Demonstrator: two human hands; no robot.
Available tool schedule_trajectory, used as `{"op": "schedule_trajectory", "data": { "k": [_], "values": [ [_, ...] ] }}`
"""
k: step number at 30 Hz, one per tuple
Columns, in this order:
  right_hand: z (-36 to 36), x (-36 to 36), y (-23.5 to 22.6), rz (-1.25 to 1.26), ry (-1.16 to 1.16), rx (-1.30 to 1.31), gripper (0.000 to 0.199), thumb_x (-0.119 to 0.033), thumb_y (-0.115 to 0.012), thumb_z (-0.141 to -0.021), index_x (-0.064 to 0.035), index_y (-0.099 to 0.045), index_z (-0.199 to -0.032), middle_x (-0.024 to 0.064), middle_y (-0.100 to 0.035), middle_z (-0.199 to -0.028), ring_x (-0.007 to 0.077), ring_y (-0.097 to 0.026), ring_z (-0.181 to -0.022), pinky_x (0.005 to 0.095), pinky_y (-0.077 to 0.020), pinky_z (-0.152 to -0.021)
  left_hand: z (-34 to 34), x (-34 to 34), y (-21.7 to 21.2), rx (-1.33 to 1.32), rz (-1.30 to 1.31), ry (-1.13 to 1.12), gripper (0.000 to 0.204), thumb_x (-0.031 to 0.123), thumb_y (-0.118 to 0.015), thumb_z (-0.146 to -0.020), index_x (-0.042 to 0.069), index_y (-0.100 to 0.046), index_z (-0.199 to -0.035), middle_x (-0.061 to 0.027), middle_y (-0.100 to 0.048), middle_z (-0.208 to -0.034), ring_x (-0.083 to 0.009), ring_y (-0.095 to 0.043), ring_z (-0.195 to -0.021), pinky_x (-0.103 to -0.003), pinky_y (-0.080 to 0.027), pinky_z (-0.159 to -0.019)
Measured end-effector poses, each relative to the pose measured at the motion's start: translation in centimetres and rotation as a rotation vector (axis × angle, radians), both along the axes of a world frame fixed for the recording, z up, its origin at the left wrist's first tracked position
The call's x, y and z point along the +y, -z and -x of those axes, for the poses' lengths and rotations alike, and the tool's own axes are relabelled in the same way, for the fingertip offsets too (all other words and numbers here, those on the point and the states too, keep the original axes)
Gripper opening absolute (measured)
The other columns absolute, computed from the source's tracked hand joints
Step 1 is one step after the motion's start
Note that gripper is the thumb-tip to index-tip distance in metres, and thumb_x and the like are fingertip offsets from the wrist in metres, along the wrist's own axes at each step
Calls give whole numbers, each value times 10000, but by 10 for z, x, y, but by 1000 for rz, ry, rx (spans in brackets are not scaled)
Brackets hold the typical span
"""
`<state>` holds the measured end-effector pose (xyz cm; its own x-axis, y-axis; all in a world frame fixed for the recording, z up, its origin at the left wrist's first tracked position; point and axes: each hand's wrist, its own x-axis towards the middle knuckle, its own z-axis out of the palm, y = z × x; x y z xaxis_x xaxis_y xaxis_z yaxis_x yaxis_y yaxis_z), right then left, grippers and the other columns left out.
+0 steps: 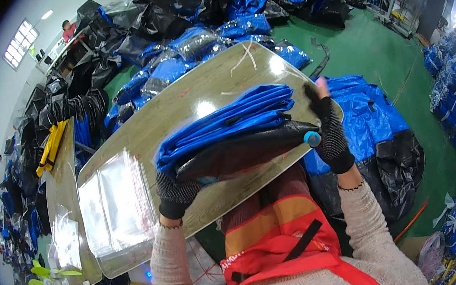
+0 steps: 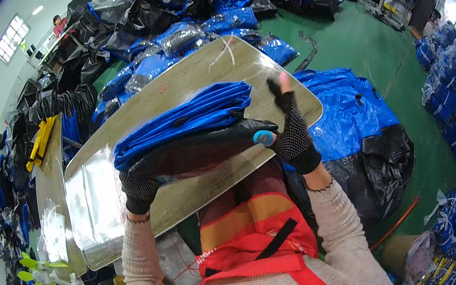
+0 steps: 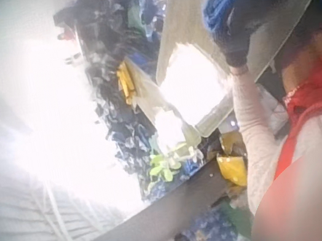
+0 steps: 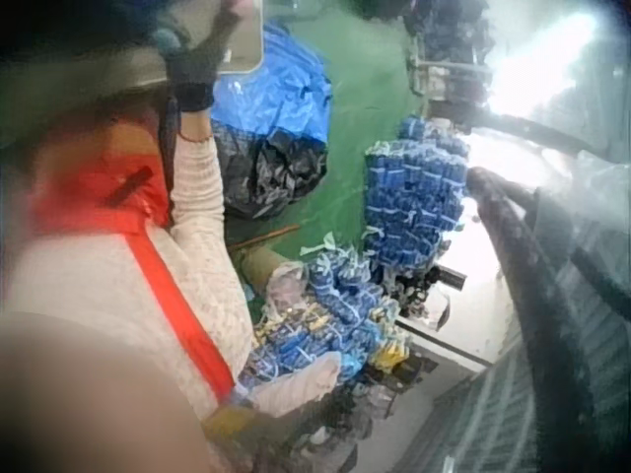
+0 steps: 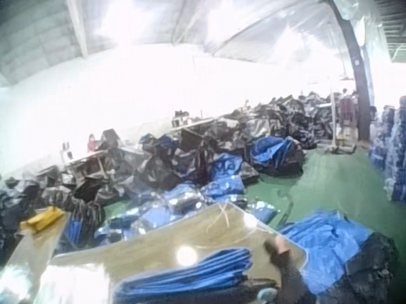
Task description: The person repeatedly places blue and black plastic bags into clear plastic sleeves on a work table. They smooth the sleeves and handle the bags one at a time, then set the packaged items aside.
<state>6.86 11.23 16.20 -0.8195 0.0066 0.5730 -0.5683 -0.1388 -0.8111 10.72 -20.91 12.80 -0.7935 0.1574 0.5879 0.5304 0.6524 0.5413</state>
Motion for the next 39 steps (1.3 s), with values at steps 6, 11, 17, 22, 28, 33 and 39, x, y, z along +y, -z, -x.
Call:
{"op": "schedule_trajectory", "data": {
  "k": [6, 11, 17, 22, 28, 33, 39],
  "values": [
    [12, -17, 16, 471, -386, -362, 405, -116, -698, -853, -27, -534, -1212, 34, -619, -1080, 127, -577, -1001, 278, -447, -915, -3, 23, 33, -3, -754, 122, 683, 372, -737, -784, 31, -449, -1301, -124, -582, -1205, -256, -559, -1126, -386, -441, -974],
    [6, -40, 18, 308, -91, -192, 356, -117, -713, -855, -7, -563, -1159, 13, -612, -990, 94, -565, -946, 249, -451, -869, -14, 47, -3, 86, -1219, -176, 437, 345, -549, -943, 24, -532, -1238, -93, -591, -1153, -198, -556, -1080, -365, -440, -952],
    [-5, -48, 11, 309, 174, -235, 287, -200, -564, -956, 8, -643, -1138, 63, -653, -1072, 104, -565, -936, 253, -420, -891, -22, 62, -37, -44, -1027, -364, 236, 216, -564, -937, -3, -646, -968, -21, -598, -858, -99, -502, -744, -246, -404, -710],
    [-18, -56, 7, 223, 352, 66, 304, -225, -567, -961, 21, -657, -1115, 100, -664, -1058, 162, -588, -990, 307, -448, -877, -29, 68, -35, 235, -811, -451, 293, 247, -550, -954, -23, -650, -901, -69, -632, -807, -150, -566, -777, -279, -448, -741],
    [-29, -61, -10, 227, 304, 382, 288, -190, -567, -954, 2, -642, -1155, 174, -652, -1075, 257, -626, -985, 368, -474, -912, -38, 74, -49, 573, -729, -545, 394, 366, -510, -972, -21, -584, -990, -145, -639, -907, -214, -613, -833, -336, -486, -774],
    [7, -58, -40, -78, 450, 281, 243, -78, -514, -954, -40, -667, -1140, 141, -674, -1086, 227, -651, -964, 311, -480, -880, -3, 60, -84, 691, -540, -640, 323, 305, -485, -996, 6, -590, -933, -142, -665, -927, -222, -632, -842, -330, -497, -792],
    [65, -62, -77, -31, 313, 239, 241, -13, -531, -910, -29, -664, -1110, 102, -704, -991, 155, -635, -870, 278, -475, -816, 62, 11, -104, 659, -373, -451, 149, 113, -514, -975, -14, -579, -1017, -117, -632, -973, -195, -606, -868, -299, -478, -799]
  ]
}}
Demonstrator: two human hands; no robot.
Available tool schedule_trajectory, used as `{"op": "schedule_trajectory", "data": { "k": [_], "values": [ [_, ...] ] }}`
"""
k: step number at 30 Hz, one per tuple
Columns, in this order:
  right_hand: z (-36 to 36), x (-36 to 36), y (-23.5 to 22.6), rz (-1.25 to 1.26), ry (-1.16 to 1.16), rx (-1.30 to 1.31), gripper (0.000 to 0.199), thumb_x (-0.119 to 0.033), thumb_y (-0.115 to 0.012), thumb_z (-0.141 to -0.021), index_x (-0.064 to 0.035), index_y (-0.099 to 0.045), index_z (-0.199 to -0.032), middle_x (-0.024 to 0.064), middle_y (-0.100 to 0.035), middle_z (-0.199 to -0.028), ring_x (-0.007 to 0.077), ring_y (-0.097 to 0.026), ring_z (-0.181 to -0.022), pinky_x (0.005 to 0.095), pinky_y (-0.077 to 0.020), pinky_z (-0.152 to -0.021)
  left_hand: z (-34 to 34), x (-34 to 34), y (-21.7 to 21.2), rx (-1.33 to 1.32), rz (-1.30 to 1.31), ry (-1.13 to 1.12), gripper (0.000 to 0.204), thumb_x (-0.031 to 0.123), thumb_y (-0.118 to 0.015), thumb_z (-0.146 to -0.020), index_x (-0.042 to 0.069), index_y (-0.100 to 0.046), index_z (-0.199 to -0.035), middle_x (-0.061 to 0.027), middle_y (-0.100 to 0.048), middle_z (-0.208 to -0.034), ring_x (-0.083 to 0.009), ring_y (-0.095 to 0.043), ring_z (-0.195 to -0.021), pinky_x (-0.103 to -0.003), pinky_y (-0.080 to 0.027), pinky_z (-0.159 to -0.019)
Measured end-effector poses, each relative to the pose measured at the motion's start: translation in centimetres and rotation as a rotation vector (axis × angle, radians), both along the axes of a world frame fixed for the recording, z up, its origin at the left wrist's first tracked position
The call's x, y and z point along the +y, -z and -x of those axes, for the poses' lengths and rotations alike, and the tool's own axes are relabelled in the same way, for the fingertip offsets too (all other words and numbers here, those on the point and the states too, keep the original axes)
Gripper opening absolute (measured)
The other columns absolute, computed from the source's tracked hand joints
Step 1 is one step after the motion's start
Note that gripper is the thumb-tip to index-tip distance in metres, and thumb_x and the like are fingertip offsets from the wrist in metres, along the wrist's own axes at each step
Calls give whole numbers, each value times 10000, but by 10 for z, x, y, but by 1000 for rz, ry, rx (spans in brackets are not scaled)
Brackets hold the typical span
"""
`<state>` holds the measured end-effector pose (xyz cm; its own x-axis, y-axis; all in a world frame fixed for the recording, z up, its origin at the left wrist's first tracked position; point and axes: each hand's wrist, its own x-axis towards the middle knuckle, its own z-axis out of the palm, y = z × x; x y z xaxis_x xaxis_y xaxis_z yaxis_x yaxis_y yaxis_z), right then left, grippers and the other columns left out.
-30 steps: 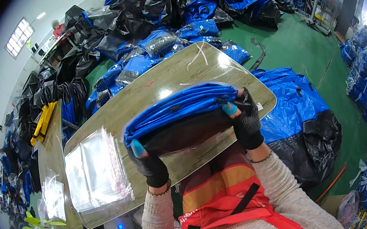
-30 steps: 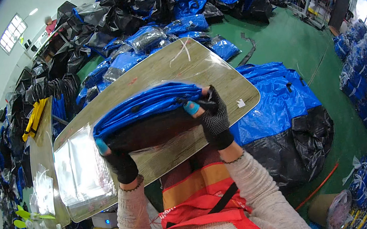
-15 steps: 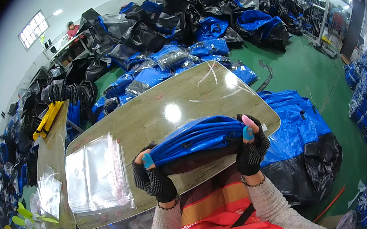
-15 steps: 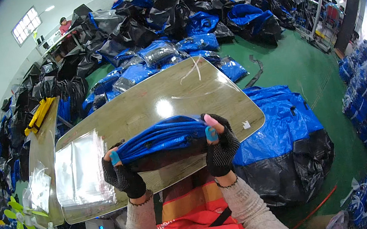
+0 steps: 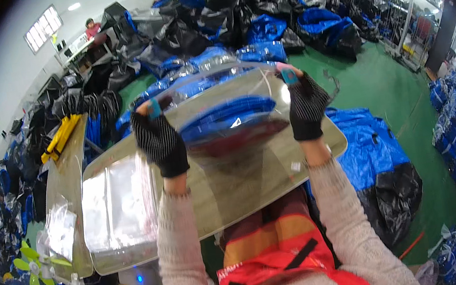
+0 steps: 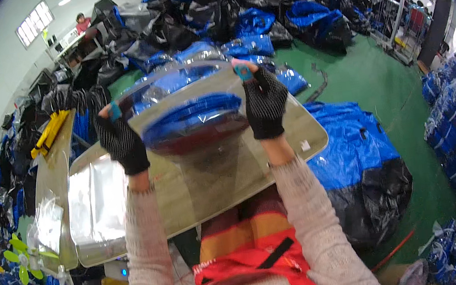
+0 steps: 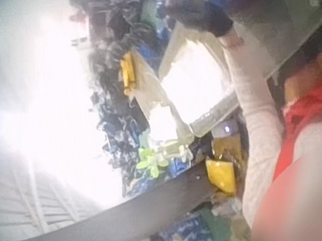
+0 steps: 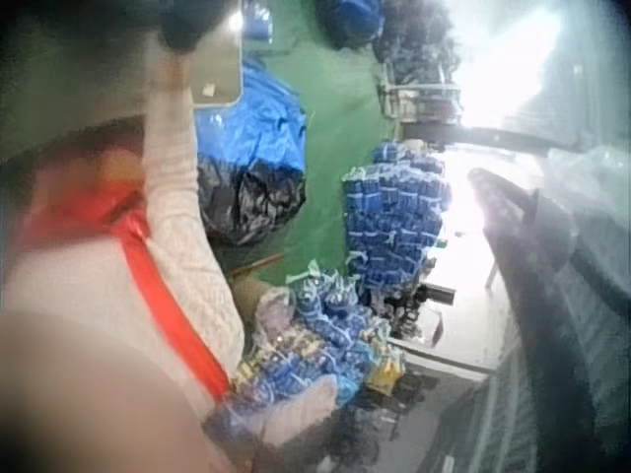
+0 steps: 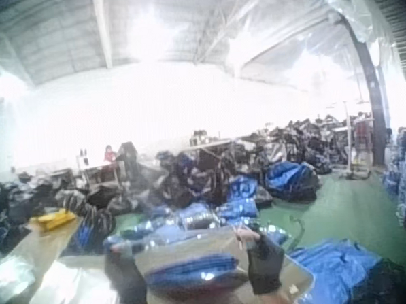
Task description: The person repeatedly places blue and black plastic bags into clear plastic sleeves on a work table. They smooth the sleeves and handle the bags one at a time, then set the packaged items aside.
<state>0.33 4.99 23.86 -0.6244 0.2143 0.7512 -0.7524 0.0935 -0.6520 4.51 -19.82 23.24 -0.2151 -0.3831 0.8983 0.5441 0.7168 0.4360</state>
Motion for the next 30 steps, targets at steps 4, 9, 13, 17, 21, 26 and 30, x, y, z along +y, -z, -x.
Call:
{"op": "schedule_trajectory", "data": {
  "k": [4, 9, 13, 17, 21, 26, 30],
  "values": [
    [-25, 2, -28, -81, -30, 26, 175, -73, -625, -907, -17, -689, -1061, 75, -714, -936, 118, -641, -853, 258, -487, -775, -23, -7, -17, -67, -207, 182, 149, 132, -525, -977, 7, -582, -1036, -99, -635, -931, -178, -646, -812, -287, -534, -742],
    [-74, 34, -58, 80, -277, 41, 224, -167, -531, -967, 26, -605, -1053, 106, -641, -694, 174, -629, -546, 290, -503, -493, -104, -11, -68, -372, -407, 488, 247, 254, -526, -964, 44, -562, -1090, -146, -651, -744, -185, -619, -512, -278, -493, -428],
    [-49, 44, -19, -45, -323, -297, 177, -147, -509, -968, 2, -600, -993, 48, -559, -575, 133, -570, -458, 261, -431, -404, -83, -37, -37, -622, -374, 726, 308, 340, -544, -958, 46, -579, -1040, -163, -662, -739, -169, -583, -427, -261, -437, -356],
    [22, 15, 94, -310, -180, -642, 229, -222, -561, -932, -1, -595, -886, 102, -582, -591, 192, -572, -463, 331, -451, -452, -10, -56, 94, -983, -725, 718, 224, 268, -602, -925, 50, -601, -976, -161, -682, -812, -232, -665, -585, -353, -560, -500],
    [69, 3, 175, -584, -115, -895, 266, -292, -595, -908, -37, -644, -968, 152, -665, -779, 328, -657, -747, 399, -510, -664, 13, -70, 200, -873, -1055, 804, 320, 315, -598, -931, 36, -589, -1086, -165, -682, -952, -280, -693, -782, -385, -580, -646],
    [83, -21, 166, -894, -97, -87, 302, -211, -665, -844, -87, -645, -1118, 140, -665, -1032, 275, -653, -899, 380, -513, -804, 1, -60, 226, -1042, -1019, 846, 361, 291, -572, -947, 16, -564, -1181, -132, -664, -1073, -254, -672, -927, -378, -565, -744],
    [74, -87, 140, -1026, -639, -49, 224, -183, -645, -823, -146, -692, -1039, 97, -659, -991, 302, -628, -924, 403, -506, -809, 2, -52, 207, -877, -938, 881, 299, 209, -571, -952, -45, -635, -1096, -132, -691, -988, -222, -683, -865, -339, -565, -760]
  ]
}}
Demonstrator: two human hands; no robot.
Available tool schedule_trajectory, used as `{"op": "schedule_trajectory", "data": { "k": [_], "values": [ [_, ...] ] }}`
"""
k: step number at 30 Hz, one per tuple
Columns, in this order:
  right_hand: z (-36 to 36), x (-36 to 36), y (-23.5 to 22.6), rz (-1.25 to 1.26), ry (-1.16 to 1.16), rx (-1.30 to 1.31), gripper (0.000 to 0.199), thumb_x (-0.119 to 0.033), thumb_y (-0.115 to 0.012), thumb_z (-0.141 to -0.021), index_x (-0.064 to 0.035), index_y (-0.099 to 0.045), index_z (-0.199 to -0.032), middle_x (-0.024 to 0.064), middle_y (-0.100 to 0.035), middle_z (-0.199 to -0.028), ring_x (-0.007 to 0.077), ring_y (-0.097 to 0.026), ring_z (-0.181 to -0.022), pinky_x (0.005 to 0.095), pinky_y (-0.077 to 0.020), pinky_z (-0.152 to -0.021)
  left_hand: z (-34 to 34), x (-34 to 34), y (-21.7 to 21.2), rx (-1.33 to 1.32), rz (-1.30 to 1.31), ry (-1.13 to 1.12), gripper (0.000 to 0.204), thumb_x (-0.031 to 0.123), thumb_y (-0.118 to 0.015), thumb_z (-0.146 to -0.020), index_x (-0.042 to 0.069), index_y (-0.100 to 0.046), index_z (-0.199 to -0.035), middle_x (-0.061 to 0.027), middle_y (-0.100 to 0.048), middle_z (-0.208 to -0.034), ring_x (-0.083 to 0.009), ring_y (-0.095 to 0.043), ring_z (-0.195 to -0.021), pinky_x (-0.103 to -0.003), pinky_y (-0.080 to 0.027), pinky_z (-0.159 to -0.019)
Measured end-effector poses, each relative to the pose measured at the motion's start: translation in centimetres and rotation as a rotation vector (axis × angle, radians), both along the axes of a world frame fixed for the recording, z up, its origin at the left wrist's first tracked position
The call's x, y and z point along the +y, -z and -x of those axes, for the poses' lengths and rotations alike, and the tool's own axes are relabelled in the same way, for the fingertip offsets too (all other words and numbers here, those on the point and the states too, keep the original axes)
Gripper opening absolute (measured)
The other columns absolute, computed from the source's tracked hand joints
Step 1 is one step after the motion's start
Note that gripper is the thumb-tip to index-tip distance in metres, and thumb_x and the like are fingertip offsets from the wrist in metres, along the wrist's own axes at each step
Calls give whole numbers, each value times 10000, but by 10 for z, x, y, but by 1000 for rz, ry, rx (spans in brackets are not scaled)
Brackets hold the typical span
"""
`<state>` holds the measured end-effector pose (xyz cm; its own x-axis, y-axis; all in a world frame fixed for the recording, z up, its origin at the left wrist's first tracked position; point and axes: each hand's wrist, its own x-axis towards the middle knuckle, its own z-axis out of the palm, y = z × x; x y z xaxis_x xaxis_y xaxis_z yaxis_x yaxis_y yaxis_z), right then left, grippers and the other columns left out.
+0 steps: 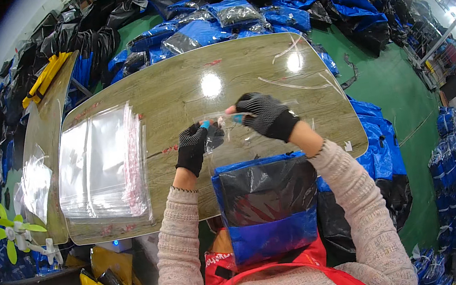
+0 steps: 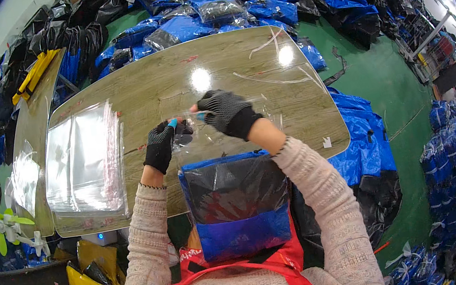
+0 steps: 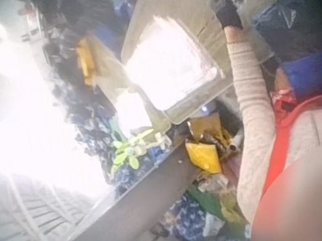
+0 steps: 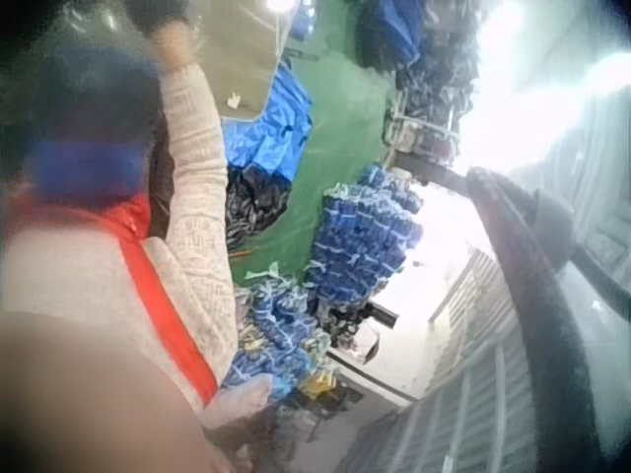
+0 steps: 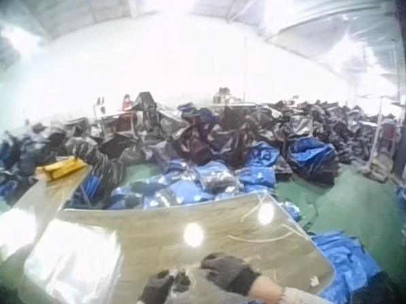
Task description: The person repeatedly places blue and black plastic bags into clear plastic sleeves on a work table. They smooth the sleeves and handle the bags one at a time, then set the packaged items aside.
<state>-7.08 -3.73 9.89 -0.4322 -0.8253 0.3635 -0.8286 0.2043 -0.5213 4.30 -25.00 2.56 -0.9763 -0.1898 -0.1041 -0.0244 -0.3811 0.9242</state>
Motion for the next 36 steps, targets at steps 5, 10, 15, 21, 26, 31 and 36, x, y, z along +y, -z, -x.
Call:
{"op": "schedule_trajectory", "data": {
  "k": [5, 10, 15, 21, 26, 31, 36],
  "values": [
    [-6, -54, -21, -255, 15, 203, 244, -136, -647, -792, -158, -702, -1028, 79, -652, -924, 278, -627, -896, 399, -524, -734, -7, -8, -27, 26, 78, 115, 306, 191, -575, -956, -41, -628, -1148, -131, -688, -1012, -191, -679, -890, -298, -547, -802],
    [-3, -64, -28, -281, -125, 421, 225, -233, -685, -770, -125, -681, -968, 76, -642, -946, 266, -628, -899, 394, -533, -709, -19, -12, -46, 205, 675, 78, 292, 160, -565, -960, -50, -618, -1156, -145, -697, -994, -185, -683, -890, -281, -537, -806],
    [31, -42, -40, -318, -6, 492, 230, -295, -604, -834, -92, -664, -925, 117, -685, -888, 313, -677, -714, 438, -535, -627, -23, -14, -48, -4, 183, 214, 279, 146, -541, -969, -30, -599, -1178, -153, -683, -1032, -218, -684, -916, -325, -560, -819],
    [157, 162, -108, 237, 1274, 317, 189, -261, -590, -880, -121, -642, -995, 100, -666, -866, 276, -645, -720, 378, -520, -639, -26, -24, -42, -116, 95, 148, 389, 266, -537, -969, -67, -576, -1167, -182, -680, -1002, -269, -693, -911, -388, -577, -802],
    [64, 147, -14, 48, 601, -704, 311, -318, -594, -918, -76, -585, -1113, 49, -632, -878, 120, -552, -603, 269, -433, -501, -23, -33, -62, -189, 475, 218, 373, 317, -537, -964, 14, -621, -1165, -119, -708, -978, -148, -629, -630, -226, -474, -532],
    [-10, 133, 13, 372, 334, -1413, 391, -332, -613, -926, -26, -642, -1168, 144, -605, -1257, 166, -657, -886, 273, -523, -743, -51, -33, -64, -121, -133, 281, 489, 386, -524, -961, 2, -537, -1263, -174, -613, -1234, -235, -665, -898, -322, -530, -786],
    [-72, 177, -6, 38, -43, -637, 299, -201, -674, -834, -117, -690, -1120, 149, -527, -1370, 321, -489, -1268, 425, -388, -1046, -120, -18, -31, 238, 504, 333, 351, 313, -531, -962, 39, -652, -1145, -218, -393, -1459, -321, -412, -1339, -430, -313, -1102]
  ]
}}
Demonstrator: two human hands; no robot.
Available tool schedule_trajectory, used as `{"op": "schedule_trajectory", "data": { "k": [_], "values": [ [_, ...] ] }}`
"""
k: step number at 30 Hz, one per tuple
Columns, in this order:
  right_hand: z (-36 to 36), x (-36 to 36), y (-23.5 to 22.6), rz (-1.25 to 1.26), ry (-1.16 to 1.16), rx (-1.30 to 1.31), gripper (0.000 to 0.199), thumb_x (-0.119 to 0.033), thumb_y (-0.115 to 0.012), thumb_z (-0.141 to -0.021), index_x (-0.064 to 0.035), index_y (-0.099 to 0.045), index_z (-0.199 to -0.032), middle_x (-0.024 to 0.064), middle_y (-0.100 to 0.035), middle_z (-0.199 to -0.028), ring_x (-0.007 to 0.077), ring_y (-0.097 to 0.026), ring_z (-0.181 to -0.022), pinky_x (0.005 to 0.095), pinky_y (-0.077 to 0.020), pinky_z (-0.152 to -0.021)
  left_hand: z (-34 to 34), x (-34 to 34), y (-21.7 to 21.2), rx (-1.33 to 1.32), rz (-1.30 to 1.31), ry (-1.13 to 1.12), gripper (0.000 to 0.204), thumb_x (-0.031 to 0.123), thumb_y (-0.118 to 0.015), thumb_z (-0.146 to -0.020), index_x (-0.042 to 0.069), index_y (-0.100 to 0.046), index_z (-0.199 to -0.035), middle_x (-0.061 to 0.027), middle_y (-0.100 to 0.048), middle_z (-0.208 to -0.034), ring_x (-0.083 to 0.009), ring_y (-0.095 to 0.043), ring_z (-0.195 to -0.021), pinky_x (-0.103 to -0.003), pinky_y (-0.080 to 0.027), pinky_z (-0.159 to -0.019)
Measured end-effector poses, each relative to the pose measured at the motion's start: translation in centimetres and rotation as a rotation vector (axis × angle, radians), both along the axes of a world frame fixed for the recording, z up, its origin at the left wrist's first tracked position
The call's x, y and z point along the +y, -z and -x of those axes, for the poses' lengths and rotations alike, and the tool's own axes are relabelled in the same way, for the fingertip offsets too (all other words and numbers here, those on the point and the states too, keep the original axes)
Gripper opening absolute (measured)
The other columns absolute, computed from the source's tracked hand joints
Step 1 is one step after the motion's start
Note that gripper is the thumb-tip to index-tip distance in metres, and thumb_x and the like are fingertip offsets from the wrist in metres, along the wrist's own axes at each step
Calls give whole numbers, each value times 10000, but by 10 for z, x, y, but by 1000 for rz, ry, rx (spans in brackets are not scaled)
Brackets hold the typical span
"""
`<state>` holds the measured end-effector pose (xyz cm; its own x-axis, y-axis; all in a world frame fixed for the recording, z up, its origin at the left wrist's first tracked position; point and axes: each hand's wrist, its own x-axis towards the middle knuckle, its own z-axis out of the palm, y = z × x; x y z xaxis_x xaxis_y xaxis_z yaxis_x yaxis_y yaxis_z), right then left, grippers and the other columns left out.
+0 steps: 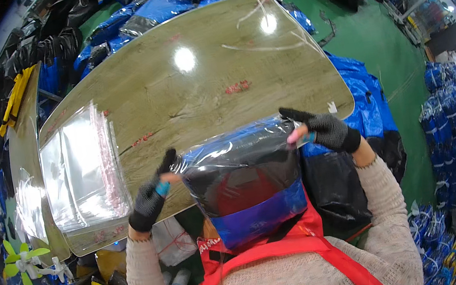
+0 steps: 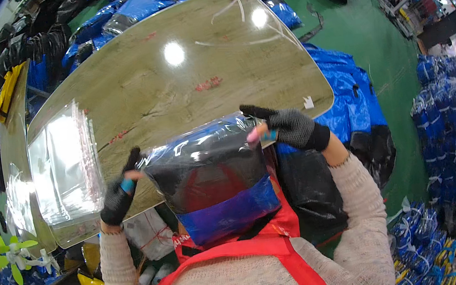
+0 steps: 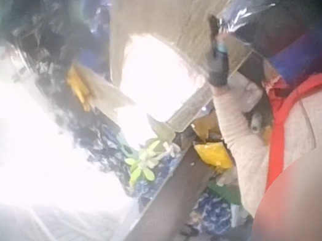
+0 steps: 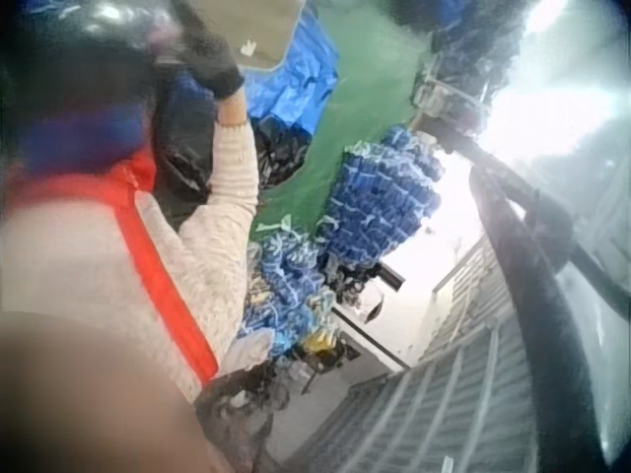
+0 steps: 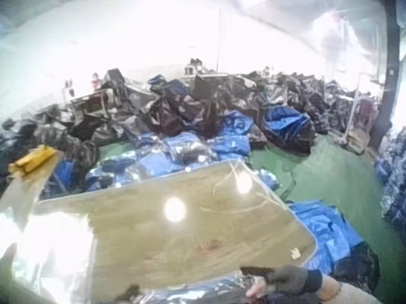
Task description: The person repeatedly places blue and black plastic bags into clear plastic sleeves on a work table. They smooth the sleeves and handle the bags one at a time, then set the packaged items aside.
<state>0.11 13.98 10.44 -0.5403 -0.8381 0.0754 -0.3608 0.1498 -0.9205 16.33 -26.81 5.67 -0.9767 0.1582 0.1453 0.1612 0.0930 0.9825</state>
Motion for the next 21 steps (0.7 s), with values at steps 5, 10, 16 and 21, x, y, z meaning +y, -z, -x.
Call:
{"op": "schedule_trajectory", "data": {
  "k": [5, 10, 16, 21],
  "values": [
    [-32, 13, -24, -272, 91, 761, 292, -127, -650, -786, -150, -708, -1071, 139, -579, -1294, 360, -538, -1165, 445, -417, -983, -19, 2, -27, -66, 1027, 148, 194, 31, -605, -824, 84, -731, -961, -202, -460, -1411, -339, -404, -1342, -393, -287, -1111],
    [-47, -31, 1, -103, 208, 758, 422, -363, -586, -828, -123, -625, -1173, 153, -613, -1184, 377, -532, -1147, 483, -395, -982, 28, 57, -27, 235, 730, -283, 370, 151, -574, -838, 110, -623, -1203, -162, -558, -1303, -381, -469, -1253, -450, -367, -1036],
    [-112, 22, 127, -52, 873, 286, 645, -347, -519, -919, 16, -337, -1420, 310, -493, -1283, 455, -512, -1136, 478, -410, -971, 3, 111, 56, 195, 284, -547, 700, 281, -684, -802, 5, -401, -1381, -229, -459, -1391, -345, -358, -1347, -445, -230, -1125],
    [-87, 73, 229, -690, 998, -214, 703, -294, -525, -910, 10, -234, -1473, 349, -500, -1258, 445, -516, -1165, 455, -438, -950, -6, 66, 66, -638, -224, -159, 586, 175, -688, -851, 13, -442, -1357, -108, -540, -1285, -229, -519, -1171, -385, -412, -1019]
  ]
}}
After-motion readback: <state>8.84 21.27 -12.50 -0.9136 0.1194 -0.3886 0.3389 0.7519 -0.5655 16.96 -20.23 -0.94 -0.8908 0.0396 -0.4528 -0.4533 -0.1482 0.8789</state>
